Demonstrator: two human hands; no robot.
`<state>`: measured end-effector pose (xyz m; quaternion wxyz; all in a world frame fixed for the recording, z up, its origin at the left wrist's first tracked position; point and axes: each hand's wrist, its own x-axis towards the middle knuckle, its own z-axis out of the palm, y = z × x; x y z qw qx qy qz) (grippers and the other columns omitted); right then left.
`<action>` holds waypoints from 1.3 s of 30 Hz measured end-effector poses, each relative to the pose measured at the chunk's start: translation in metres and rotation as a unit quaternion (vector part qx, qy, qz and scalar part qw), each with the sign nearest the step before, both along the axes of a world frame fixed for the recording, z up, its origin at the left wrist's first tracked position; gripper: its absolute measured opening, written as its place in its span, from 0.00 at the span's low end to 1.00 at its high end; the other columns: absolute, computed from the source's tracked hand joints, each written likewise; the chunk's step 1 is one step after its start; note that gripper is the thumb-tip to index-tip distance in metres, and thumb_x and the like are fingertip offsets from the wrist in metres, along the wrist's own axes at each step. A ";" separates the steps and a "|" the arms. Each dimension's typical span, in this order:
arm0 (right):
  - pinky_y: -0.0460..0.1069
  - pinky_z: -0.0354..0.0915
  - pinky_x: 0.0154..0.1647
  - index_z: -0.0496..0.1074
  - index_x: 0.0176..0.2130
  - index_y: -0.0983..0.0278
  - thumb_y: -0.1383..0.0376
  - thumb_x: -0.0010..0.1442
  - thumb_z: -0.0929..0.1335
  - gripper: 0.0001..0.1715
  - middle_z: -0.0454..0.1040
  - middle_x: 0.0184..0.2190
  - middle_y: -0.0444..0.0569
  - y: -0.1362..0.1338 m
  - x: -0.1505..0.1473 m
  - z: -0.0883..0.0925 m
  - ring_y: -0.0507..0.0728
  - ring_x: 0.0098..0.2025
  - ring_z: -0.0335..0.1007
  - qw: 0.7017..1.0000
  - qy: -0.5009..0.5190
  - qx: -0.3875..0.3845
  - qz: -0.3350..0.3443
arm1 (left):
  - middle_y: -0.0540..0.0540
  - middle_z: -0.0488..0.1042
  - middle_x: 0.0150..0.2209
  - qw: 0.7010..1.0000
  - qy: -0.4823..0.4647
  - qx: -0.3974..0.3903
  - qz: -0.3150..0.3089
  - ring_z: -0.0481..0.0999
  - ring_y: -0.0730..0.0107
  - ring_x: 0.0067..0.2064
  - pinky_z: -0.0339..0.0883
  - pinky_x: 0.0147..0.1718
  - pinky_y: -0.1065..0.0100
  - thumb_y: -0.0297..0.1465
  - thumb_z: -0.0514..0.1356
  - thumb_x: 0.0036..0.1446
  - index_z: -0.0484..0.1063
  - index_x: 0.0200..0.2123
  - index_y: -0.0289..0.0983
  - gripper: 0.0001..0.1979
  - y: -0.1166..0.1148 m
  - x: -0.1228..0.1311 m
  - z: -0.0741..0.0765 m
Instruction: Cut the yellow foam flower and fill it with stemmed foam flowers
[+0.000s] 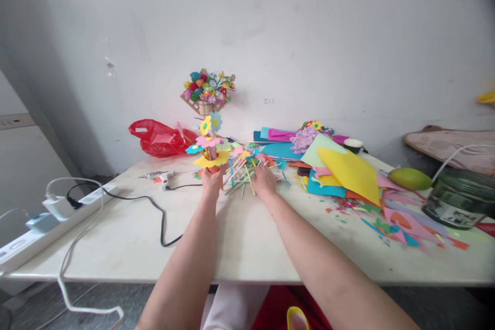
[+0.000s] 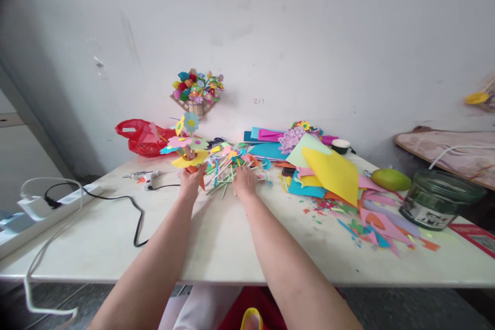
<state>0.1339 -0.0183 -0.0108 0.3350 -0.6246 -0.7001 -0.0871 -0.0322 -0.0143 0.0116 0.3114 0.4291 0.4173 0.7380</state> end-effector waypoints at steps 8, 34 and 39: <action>0.54 0.58 0.49 0.74 0.44 0.64 0.70 0.56 0.63 0.17 0.75 0.43 0.54 -0.003 -0.014 -0.001 0.61 0.48 0.66 0.996 -0.067 -0.007 0.060 | 0.55 0.69 0.24 0.998 -0.049 -0.002 0.048 0.66 0.77 0.22 0.64 0.23 0.70 0.36 0.71 0.35 0.67 0.31 0.37 0.21 -0.003 -0.021 0.011; 0.54 0.55 0.53 0.75 0.43 0.66 0.61 0.63 0.60 0.18 0.76 0.44 0.54 -0.011 -0.044 0.000 0.60 0.50 0.67 0.965 -0.190 -0.026 0.181 | 0.54 0.68 0.23 0.999 -0.023 -0.013 0.035 0.65 0.78 0.21 0.62 0.21 0.72 0.41 0.71 0.31 0.66 0.30 0.36 0.24 0.002 -0.021 0.009; 0.53 0.52 0.58 0.70 0.50 0.63 0.65 0.63 0.59 0.19 0.70 0.53 0.51 0.003 -0.055 0.010 0.57 0.57 0.62 0.966 -0.167 -0.039 0.192 | 0.52 0.70 0.25 0.999 -0.019 -0.006 0.034 0.66 0.77 0.23 0.64 0.24 0.71 0.38 0.71 0.30 0.68 0.31 0.35 0.24 0.003 -0.018 0.008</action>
